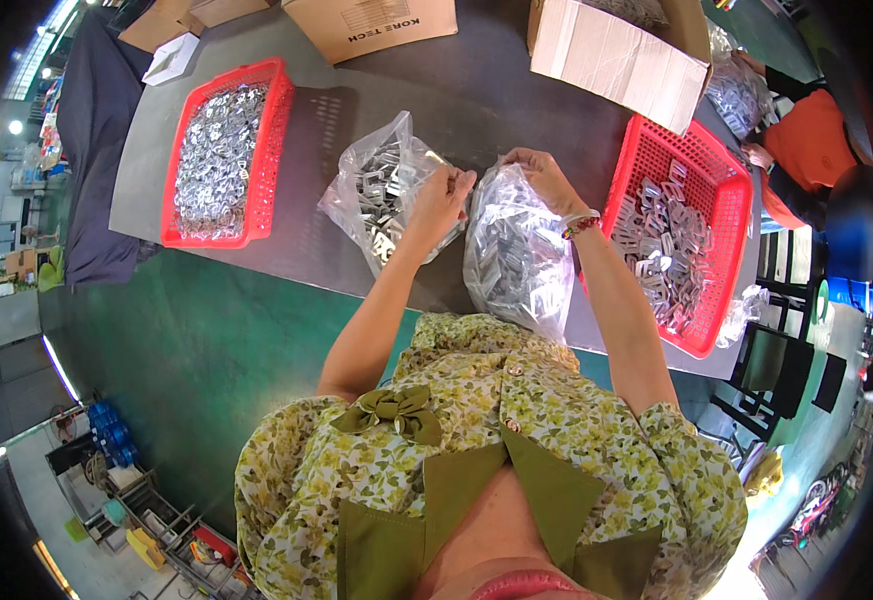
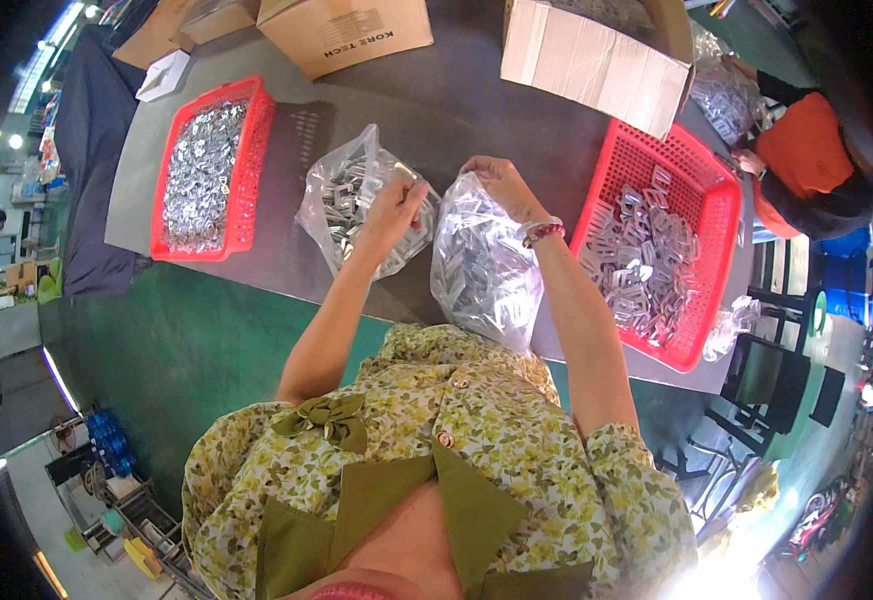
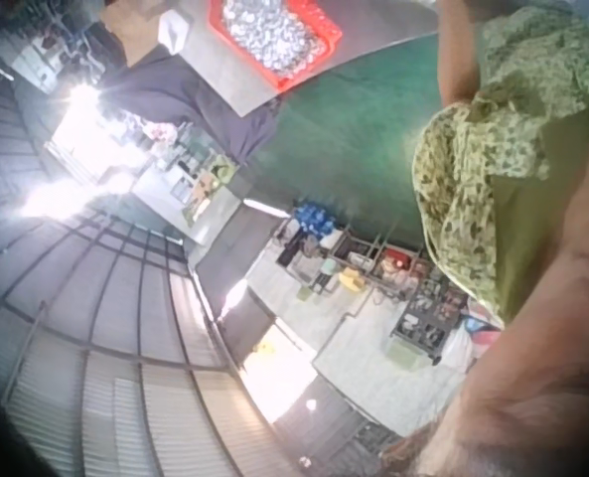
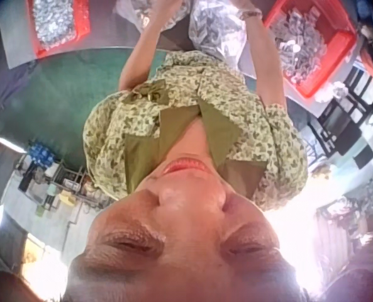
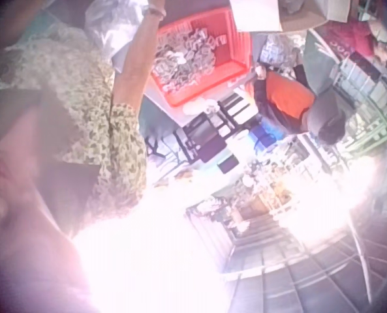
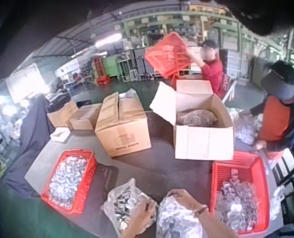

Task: The person unpacks plastic bags of small metal hardware from cardboard boxes and transfers the contents into red plastic baskets. The person repeatedly opens bags, pours the hardware into the baskets, and places empty bags aside.

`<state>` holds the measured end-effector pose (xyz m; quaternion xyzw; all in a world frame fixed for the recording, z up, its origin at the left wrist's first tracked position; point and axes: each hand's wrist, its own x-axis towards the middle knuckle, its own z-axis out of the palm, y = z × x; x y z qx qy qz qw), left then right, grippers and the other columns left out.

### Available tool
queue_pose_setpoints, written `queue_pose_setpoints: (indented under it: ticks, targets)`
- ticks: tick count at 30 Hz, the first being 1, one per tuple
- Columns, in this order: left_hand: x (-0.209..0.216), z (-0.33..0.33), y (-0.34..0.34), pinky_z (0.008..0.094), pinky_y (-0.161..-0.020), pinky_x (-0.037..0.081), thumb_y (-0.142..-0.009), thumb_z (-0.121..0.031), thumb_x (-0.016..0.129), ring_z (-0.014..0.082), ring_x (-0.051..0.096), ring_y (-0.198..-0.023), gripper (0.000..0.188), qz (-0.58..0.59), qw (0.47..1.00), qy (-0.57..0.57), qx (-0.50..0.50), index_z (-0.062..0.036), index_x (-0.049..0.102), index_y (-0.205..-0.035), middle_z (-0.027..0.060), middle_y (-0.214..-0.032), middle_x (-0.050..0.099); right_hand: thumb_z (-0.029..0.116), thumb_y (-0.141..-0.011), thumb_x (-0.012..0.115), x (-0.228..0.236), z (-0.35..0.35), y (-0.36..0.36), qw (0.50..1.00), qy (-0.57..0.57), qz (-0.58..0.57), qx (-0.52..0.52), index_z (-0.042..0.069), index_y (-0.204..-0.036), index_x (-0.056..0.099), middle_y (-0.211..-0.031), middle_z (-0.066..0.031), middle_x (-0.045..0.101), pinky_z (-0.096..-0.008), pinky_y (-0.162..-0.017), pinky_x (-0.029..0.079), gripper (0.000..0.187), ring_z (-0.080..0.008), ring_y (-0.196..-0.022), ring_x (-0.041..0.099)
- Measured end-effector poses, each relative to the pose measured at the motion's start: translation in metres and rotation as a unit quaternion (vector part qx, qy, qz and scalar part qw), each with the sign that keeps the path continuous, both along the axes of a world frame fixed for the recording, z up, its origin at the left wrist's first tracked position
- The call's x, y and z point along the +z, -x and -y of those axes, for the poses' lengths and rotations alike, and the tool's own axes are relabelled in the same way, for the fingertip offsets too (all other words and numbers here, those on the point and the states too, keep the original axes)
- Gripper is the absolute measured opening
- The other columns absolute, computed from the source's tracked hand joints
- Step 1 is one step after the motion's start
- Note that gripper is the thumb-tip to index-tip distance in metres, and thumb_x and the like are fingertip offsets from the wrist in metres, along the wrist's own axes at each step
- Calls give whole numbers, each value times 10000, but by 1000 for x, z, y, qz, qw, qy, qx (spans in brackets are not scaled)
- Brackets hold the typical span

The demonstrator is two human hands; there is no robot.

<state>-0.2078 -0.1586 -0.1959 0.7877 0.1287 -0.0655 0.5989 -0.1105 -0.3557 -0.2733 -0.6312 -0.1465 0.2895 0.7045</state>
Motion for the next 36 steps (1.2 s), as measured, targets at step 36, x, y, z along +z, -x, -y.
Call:
queue_pose_setpoints:
  ticks: [36]
  targets:
    - [1, 26, -21, 269, -510, 397, -812, -187, 709, 89, 522, -574, 220, -17, 999, 18, -27, 13, 623, -776, 22, -634, 597, 208, -859, 710, 13, 17, 8, 981, -17, 101, -166, 13, -1109, 569, -1020, -20, 595, -260, -826, 455, 347, -115, -930, 558]
